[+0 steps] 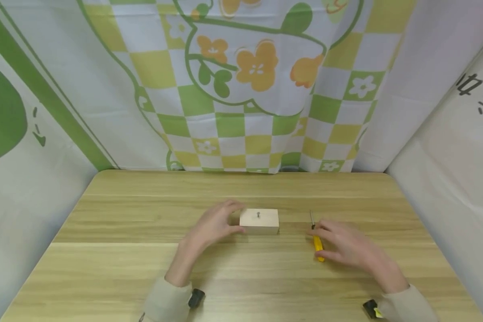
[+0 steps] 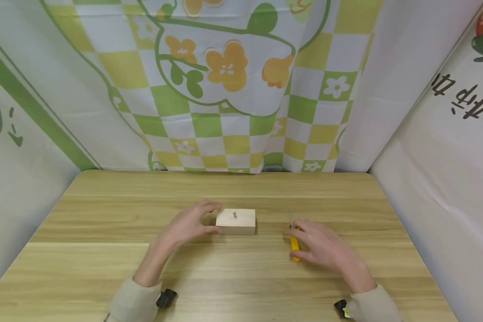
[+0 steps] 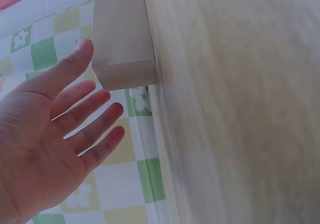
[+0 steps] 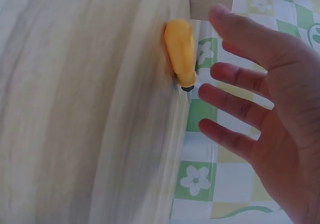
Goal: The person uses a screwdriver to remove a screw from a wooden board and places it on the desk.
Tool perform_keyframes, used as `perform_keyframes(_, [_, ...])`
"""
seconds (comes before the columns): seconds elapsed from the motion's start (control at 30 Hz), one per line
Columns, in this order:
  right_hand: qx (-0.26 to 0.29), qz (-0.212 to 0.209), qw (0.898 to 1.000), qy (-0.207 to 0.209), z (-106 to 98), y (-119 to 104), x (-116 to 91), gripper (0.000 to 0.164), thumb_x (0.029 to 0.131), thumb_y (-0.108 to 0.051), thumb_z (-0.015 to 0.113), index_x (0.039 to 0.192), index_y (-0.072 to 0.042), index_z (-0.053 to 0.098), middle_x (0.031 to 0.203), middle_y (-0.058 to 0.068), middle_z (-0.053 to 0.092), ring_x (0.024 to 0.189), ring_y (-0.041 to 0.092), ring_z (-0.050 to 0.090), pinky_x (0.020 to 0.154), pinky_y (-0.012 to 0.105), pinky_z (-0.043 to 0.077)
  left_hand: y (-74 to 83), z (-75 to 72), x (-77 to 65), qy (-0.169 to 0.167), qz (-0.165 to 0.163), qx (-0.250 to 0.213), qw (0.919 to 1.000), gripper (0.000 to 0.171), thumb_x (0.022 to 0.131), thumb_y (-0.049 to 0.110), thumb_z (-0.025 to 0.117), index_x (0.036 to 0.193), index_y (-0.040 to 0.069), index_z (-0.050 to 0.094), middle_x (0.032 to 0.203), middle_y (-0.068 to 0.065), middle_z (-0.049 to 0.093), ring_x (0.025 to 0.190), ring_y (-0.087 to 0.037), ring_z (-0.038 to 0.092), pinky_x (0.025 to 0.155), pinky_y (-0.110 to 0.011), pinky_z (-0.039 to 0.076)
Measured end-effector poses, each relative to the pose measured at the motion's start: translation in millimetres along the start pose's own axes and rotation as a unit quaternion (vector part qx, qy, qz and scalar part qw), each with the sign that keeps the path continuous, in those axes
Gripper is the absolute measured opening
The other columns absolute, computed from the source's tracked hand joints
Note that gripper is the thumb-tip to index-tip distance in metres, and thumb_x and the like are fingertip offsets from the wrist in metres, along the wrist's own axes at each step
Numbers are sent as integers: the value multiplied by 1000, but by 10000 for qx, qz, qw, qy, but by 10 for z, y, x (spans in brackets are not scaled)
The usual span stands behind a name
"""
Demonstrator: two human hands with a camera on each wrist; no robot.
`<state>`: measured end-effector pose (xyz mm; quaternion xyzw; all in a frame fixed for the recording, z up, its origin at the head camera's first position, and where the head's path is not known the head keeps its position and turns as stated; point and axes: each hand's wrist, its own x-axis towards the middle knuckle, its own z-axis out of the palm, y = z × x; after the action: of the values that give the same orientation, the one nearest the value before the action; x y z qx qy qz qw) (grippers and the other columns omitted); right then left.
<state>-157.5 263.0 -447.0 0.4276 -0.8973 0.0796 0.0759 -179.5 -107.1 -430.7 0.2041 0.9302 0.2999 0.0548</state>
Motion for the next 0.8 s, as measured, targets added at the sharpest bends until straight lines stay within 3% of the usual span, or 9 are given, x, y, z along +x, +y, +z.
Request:
perform_keyframes(0.27, [221,33,9994,-282,-11,7,-52,54,77,-37,83,123,-13,68,119,2,62,103,17,63,88,40,57,-6,19,15,-124,-13,-70,9999,63,82,30,81,137,9,59,138,-7,59,124,-29,57,106,-48,47])
perform_keyframes(0.5, [356,156,9981,-484,-25,-3,-65,55,76,-37,84,124,-15,68,122,2,60,105,17,62,89,41,57,-19,40,33,-203,-76,-327,9992,61,83,25,81,136,6,59,133,-8,59,127,-31,54,110,-46,44])
perform_keyframes(0.8, [506,300,9958,-696,-18,-52,-91,40,78,-29,84,116,-24,72,126,4,59,106,18,62,88,40,57,-52,48,44,-345,-227,-519,9978,63,84,25,80,139,5,56,132,-9,57,123,-29,55,107,-46,47])
